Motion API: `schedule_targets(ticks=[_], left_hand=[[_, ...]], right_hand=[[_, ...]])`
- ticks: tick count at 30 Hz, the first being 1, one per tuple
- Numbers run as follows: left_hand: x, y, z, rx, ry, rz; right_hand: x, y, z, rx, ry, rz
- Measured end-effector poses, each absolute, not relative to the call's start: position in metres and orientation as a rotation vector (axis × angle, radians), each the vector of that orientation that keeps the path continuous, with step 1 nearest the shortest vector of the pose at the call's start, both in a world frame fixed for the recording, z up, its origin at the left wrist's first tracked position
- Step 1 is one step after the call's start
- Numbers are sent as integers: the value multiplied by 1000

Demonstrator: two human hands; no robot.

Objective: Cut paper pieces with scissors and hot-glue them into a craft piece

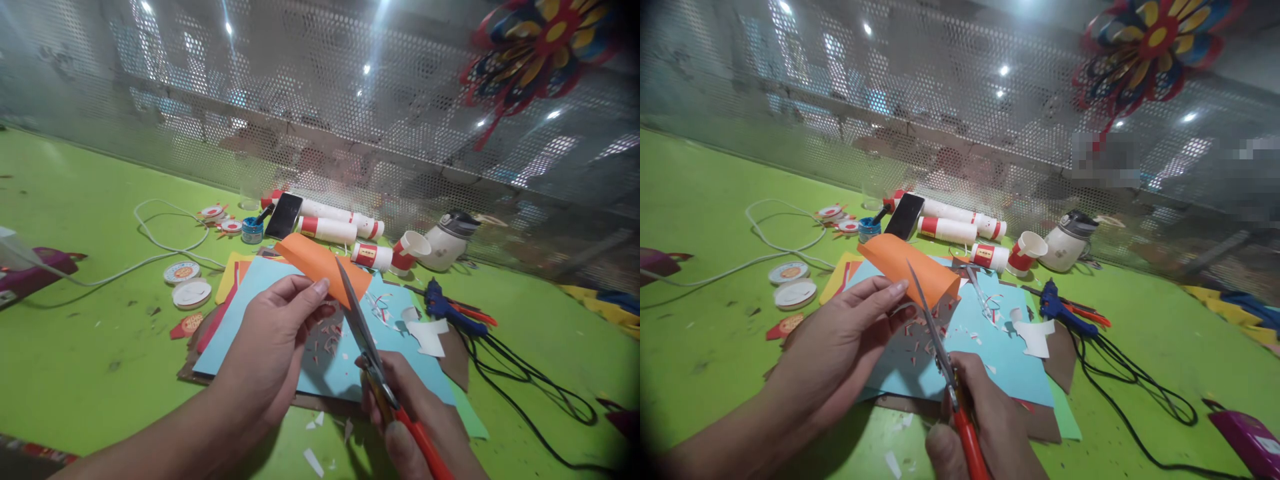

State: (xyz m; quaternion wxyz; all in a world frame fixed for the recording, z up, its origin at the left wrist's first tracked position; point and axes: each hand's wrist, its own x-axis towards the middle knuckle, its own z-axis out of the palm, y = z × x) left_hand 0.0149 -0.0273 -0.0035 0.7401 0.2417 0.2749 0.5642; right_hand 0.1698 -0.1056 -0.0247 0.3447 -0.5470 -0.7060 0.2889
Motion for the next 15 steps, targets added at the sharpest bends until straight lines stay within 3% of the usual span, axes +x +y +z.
schedule_targets(ticks=[15], left_hand=[[15,-29,-1,486,573,1241]], right_hand=[[164,-107,-21,-1416,-1822,702]])
